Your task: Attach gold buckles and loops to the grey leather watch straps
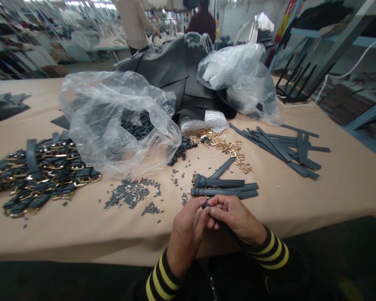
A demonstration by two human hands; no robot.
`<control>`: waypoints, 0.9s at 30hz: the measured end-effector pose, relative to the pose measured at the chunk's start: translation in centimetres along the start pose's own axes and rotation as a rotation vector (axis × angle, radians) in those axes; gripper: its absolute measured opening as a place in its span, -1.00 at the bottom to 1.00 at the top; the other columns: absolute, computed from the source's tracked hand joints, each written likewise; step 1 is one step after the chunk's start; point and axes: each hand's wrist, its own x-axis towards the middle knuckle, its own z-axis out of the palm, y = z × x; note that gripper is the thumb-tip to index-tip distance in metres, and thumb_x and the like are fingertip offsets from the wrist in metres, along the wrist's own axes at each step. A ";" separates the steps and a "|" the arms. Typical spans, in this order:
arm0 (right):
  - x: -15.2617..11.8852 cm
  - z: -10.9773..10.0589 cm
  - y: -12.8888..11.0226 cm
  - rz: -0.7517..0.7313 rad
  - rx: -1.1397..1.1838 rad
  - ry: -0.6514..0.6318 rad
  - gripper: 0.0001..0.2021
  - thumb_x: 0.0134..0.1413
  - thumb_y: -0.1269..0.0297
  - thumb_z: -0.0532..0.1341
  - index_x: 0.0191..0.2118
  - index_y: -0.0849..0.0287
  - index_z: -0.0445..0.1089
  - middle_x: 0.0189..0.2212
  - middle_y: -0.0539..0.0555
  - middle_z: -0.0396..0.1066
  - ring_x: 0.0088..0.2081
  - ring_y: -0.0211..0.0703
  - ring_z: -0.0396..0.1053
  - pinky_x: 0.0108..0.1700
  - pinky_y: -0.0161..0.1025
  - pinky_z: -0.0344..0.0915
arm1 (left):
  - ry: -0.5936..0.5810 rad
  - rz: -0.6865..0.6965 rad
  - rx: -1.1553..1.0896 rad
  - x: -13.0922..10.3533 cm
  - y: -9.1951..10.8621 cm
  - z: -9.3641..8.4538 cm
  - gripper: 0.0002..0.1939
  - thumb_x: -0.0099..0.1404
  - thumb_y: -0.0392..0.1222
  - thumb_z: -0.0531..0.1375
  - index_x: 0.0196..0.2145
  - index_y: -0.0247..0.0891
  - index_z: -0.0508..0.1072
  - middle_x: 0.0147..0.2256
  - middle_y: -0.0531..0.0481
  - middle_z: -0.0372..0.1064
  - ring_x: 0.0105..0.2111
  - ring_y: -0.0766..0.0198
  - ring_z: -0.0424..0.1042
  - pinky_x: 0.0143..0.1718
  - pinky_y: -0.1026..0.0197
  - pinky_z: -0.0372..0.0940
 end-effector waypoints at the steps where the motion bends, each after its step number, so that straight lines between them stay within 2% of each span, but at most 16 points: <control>1: 0.0 0.0 0.0 0.004 -0.003 0.000 -0.79 -0.01 0.25 0.21 -0.35 0.32 0.27 -0.57 0.01 0.37 -0.54 -0.35 0.35 -0.48 -0.40 0.26 | 0.005 0.049 0.036 -0.1 -0.1 0.1 -0.82 0.21 -0.35 0.07 -0.21 -0.26 0.37 -0.25 -0.10 0.42 -0.22 0.24 0.40 -0.16 0.22 0.29; 6: 0.1 0.3 -0.1 -0.022 -0.034 0.002 -0.82 0.03 0.27 0.17 -0.27 0.28 0.26 -0.46 0.04 0.39 -0.42 -0.30 0.39 -0.36 -0.34 0.29 | 0.160 0.209 0.194 -0.1 -1.0 0.9 -0.81 0.20 -0.44 0.04 -0.23 -0.29 0.32 -0.30 -0.10 0.43 -0.28 0.27 0.44 -0.26 0.27 0.35; 11: 0.4 0.4 -0.2 -0.095 -0.204 0.116 -0.90 0.07 0.33 0.12 -0.29 0.24 0.24 -0.46 0.03 0.37 -0.39 -0.25 0.38 -0.33 -0.31 0.30 | 0.280 0.351 0.317 0.4 -1.4 2.1 -0.86 0.20 -0.46 0.02 -0.39 -0.29 0.28 -0.35 -0.14 0.40 -0.23 0.21 0.41 -0.22 0.17 0.35; 17: 0.7 0.0 -0.8 -0.162 -0.464 0.175 -0.91 0.07 0.40 0.07 -0.26 0.22 0.25 -0.41 0.06 0.42 -0.34 -0.20 0.39 -0.29 -0.30 0.28 | 0.178 0.259 0.284 1.0 -1.2 1.8 -0.89 0.20 -0.43 0.03 -0.37 -0.27 0.25 -0.26 -0.14 0.37 -0.17 0.19 0.37 -0.16 0.13 0.32; 21: 0.8 -0.1 -1.4 -0.180 -0.518 0.174 -0.89 0.09 0.40 0.05 -0.23 0.21 0.23 -0.41 0.04 0.45 -0.35 -0.22 0.41 -0.28 -0.31 0.28 | 0.160 0.160 0.206 1.7 -1.2 1.1 -0.85 0.21 -0.40 0.04 -0.24 -0.27 0.26 -0.25 -0.10 0.36 -0.20 0.23 0.38 -0.18 0.19 0.31; 23: 1.0 -0.1 -1.5 -0.205 -0.552 0.194 -0.89 0.10 0.41 0.04 -0.22 0.20 0.21 -0.40 0.05 0.46 -0.32 -0.21 0.42 -0.26 -0.30 0.27 | 0.145 0.166 0.175 2.3 -1.3 1.0 -0.83 0.22 -0.41 0.03 -0.23 -0.27 0.28 -0.26 -0.08 0.36 -0.22 0.26 0.38 -0.19 0.22 0.31; 27: 1.3 -0.3 -1.5 -0.265 -0.669 0.251 -0.88 0.09 0.45 0.02 -0.22 0.19 0.20 -0.43 0.03 0.47 -0.36 -0.21 0.42 -0.31 -0.30 0.25 | 0.116 0.212 0.192 3.3 -1.5 1.5 -0.87 0.22 -0.44 0.01 -0.36 -0.27 0.29 -0.26 -0.09 0.32 -0.21 0.25 0.35 -0.19 0.22 0.28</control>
